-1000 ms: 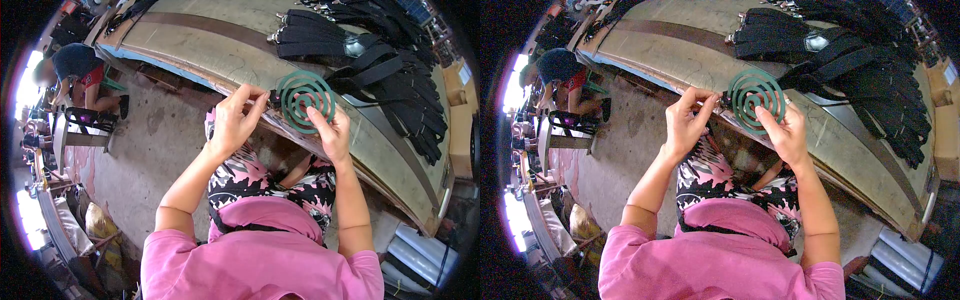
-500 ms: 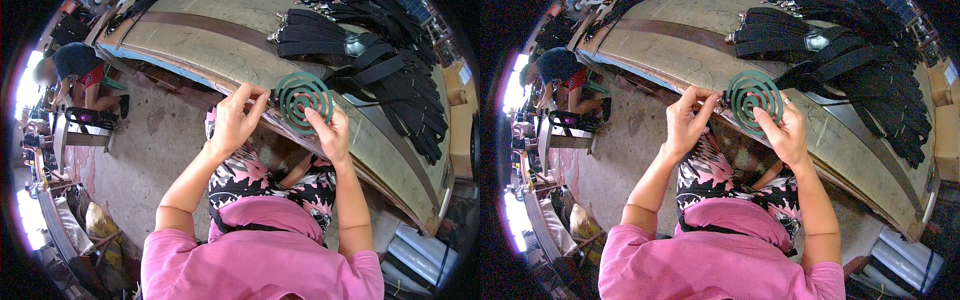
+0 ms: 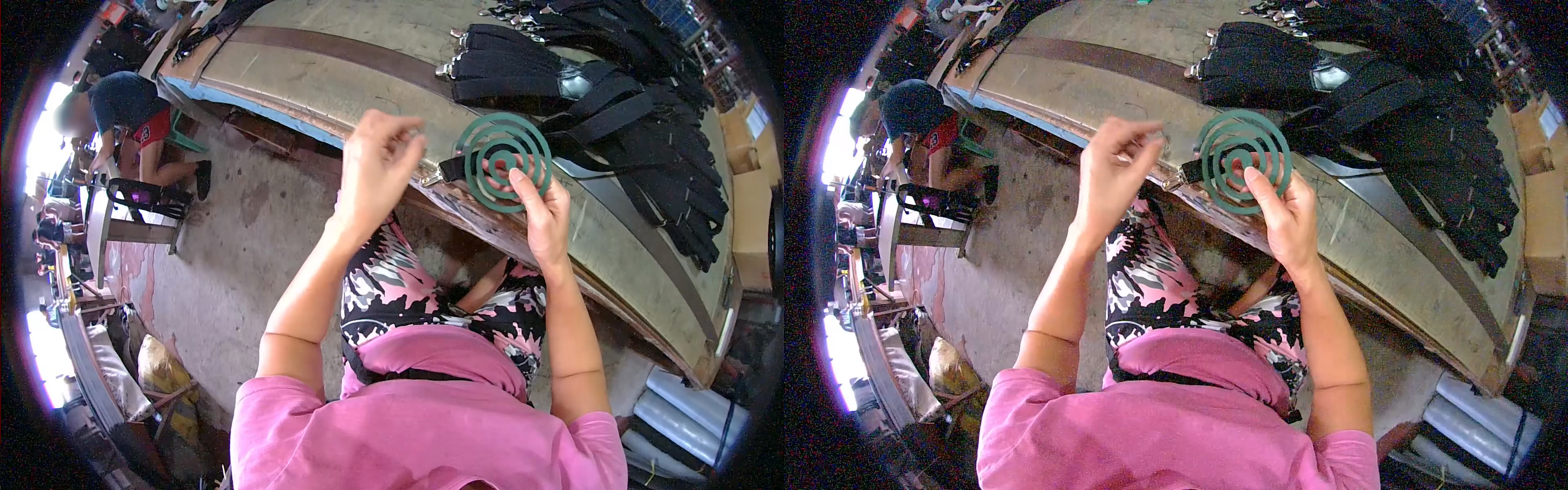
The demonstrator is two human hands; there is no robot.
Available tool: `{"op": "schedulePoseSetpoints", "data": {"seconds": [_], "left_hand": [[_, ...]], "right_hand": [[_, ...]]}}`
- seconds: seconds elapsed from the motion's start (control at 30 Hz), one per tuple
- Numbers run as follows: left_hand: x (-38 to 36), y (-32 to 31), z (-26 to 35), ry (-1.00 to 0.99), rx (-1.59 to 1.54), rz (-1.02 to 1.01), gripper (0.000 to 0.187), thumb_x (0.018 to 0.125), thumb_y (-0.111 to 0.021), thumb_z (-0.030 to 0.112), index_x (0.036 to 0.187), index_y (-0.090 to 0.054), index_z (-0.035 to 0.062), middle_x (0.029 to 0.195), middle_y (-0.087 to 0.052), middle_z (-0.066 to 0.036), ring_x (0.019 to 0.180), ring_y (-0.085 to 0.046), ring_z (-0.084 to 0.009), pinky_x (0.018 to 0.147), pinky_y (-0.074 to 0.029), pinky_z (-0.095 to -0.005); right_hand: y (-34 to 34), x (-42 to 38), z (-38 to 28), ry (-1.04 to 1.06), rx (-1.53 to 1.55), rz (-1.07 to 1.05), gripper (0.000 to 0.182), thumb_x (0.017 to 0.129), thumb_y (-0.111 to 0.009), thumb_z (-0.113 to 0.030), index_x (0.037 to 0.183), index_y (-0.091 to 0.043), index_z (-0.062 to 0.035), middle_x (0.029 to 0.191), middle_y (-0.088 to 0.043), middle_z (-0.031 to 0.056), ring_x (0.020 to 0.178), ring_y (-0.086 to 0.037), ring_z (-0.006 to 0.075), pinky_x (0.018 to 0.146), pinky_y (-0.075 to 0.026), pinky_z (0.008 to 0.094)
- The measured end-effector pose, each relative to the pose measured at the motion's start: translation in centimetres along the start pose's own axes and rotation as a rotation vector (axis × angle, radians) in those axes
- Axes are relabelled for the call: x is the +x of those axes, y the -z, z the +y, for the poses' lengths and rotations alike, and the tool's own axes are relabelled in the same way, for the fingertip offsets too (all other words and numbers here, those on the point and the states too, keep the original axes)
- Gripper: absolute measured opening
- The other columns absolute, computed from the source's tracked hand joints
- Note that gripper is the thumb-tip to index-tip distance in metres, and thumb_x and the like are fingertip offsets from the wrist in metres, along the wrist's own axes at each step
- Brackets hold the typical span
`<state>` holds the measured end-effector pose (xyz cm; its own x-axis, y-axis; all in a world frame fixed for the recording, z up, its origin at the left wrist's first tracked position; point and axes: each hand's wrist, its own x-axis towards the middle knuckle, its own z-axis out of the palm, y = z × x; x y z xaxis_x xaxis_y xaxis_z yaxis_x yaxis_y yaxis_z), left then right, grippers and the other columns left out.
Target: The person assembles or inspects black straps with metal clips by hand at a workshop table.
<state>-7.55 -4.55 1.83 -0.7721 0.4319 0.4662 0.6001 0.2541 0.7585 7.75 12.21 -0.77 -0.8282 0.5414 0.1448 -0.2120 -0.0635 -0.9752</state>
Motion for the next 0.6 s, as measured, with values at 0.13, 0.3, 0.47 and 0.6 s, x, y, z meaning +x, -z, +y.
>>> {"op": "schedulePoseSetpoints", "data": {"seconds": [0.13, 0.3, 0.47, 0.6], "left_hand": [[-0.4, -1.2, 1.0, 0.126, -0.108, -0.203, 0.016, 0.08, -0.077, 0.013, 0.093, -0.076, 0.0033, 0.074, -0.061, -0.006, 0.065, -0.056, -0.0126, 0.06, -0.046, -0.0263], [-0.3, -2.2, 0.5, 0.072, -0.026, -0.252, 0.015, 0.08, -0.077, 0.015, 0.085, -0.075, 0.0009, 0.073, -0.062, -0.006, 0.063, -0.057, -0.0114, 0.058, -0.045, -0.0271], [-1.1, -2.0, 0.3, 0.126, -0.14, -0.202, 0.017, 0.085, -0.074, 0.015, 0.086, -0.072, -0.002, 0.077, -0.066, -0.005, 0.063, -0.06, -0.0093, 0.056, -0.046, -0.0238], [-1.6, -1.1, 1.1, 0.401, -0.356, -0.235, 0.015, 0.094, -0.066, 0.013, 0.096, -0.066, -0.002, 0.081, -0.069, -0.006, 0.066, -0.064, -0.0079, 0.057, -0.051, -0.0214]], "right_hand": [[0.0, 0.1, -0.6, -0.024, -0.008, -0.003, 0.023, 0.099, -0.06, -0.014, 0.114, -0.065, 0.0024, 0.107, -0.07, 0.0095, 0.093, -0.064, 0.0138, 0.084, -0.053, 0.0297], [-0.1, 0.0, -1.0, -0.011, -0.057, -0.004, 0.023, 0.1, -0.059, -0.014, 0.114, -0.065, 0.0025, 0.108, -0.069, 0.0098, 0.095, -0.066, 0.0154, 0.086, -0.054, 0.0308], [-0.1, 0.1, -0.3, -0.017, -0.014, -0.012, 0.025, 0.099, -0.059, -0.015, 0.115, -0.065, 0.0029, 0.11, -0.069, 0.0099, 0.094, -0.066, 0.0152, 0.086, -0.054, 0.031], [0.2, 0.0, -0.4, -0.036, -0.089, -0.013, 0.025, 0.097, -0.062, -0.016, 0.113, -0.066, 0.0038, 0.108, -0.069, 0.0095, 0.092, -0.064, 0.0132, 0.084, -0.052, 0.029]]}}
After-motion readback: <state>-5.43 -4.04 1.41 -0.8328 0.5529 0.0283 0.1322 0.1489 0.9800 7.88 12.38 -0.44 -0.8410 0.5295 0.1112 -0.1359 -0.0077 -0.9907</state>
